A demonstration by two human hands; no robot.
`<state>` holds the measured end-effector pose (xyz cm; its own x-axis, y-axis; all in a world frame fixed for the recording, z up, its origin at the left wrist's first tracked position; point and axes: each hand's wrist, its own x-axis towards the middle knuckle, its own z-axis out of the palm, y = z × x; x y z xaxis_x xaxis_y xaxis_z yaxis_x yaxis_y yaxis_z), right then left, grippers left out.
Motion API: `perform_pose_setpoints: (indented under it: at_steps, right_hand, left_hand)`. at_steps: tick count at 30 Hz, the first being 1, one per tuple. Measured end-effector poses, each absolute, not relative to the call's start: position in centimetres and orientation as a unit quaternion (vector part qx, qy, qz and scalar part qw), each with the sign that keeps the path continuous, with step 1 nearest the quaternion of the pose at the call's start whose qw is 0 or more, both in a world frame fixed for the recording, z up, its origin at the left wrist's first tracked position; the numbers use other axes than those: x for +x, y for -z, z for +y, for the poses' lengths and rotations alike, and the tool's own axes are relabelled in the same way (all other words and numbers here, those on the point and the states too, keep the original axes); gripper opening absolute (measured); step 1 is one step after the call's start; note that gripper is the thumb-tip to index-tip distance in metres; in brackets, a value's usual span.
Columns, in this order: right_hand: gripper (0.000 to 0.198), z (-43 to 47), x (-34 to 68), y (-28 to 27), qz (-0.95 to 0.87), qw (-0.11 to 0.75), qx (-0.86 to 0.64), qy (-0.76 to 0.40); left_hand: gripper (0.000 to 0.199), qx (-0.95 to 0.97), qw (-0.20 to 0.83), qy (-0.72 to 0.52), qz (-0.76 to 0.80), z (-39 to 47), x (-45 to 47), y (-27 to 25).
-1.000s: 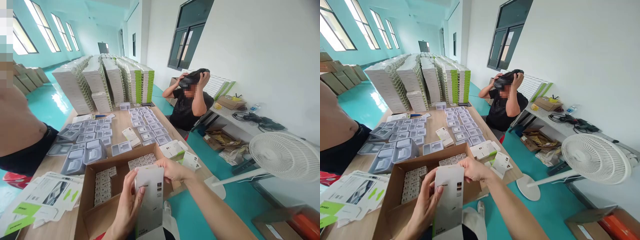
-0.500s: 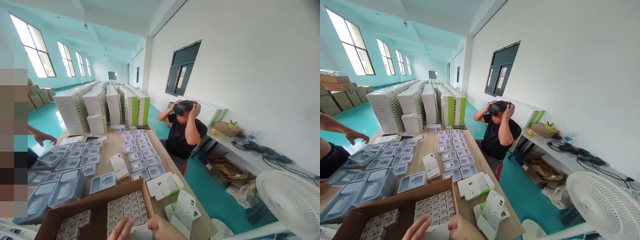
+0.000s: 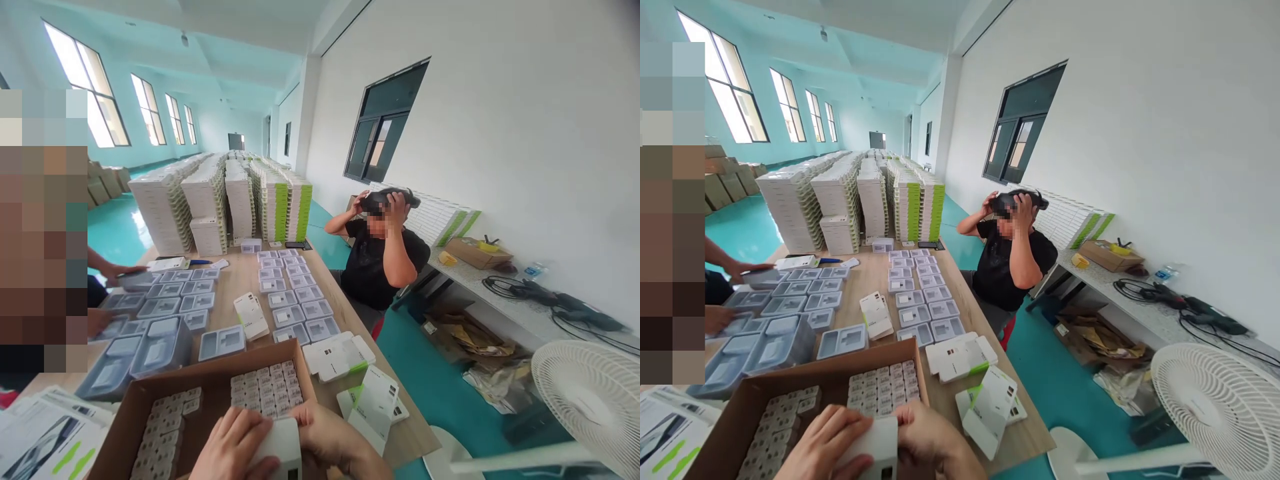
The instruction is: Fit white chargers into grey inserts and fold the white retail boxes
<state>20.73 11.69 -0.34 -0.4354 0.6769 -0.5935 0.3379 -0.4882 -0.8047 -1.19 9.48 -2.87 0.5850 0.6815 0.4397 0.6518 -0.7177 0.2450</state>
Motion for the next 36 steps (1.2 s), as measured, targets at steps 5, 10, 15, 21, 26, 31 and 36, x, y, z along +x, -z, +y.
perform_pose_setpoints:
  at_steps: [5,10,15,21,26,31,36]
  right_hand:
    - [0.011,11.3,19.7,1.0,-0.472,0.158,-0.522,-0.693]
    - [0.019,11.3,18.8,0.8,-0.473,0.147,-0.526,-0.692]
    - [0.019,11.4,18.5,0.0,-0.482,0.142,-0.534,-0.680]
    - [0.015,11.2,19.0,-1.1,-0.474,0.133,-0.529,-0.691]
    - [0.021,11.2,19.2,-1.0,-0.474,0.140,-0.527,-0.691]
    - [0.020,11.3,19.4,-0.2,-0.482,0.144,-0.519,-0.692]
    - [0.015,11.1,19.6,0.0,-0.482,0.143,-0.519,-0.691]
  left_hand:
    - [0.026,0.848,0.148,-0.215,0.460,8.3,-1.1,0.3]
    - [0.026,0.798,0.275,-0.184,0.504,9.1,-0.2,-2.3]
    - [0.029,0.730,0.394,-0.103,0.549,10.6,0.5,-4.4]
    - [0.024,0.714,0.447,-0.133,0.522,11.1,0.5,-4.5]
    - [0.026,0.691,0.509,-0.143,0.494,11.6,0.7,-4.3]
    - [0.029,0.699,0.490,-0.135,0.502,11.6,1.0,-4.1]
    - [0.019,0.729,0.415,-0.096,0.537,10.9,1.1,-4.1]
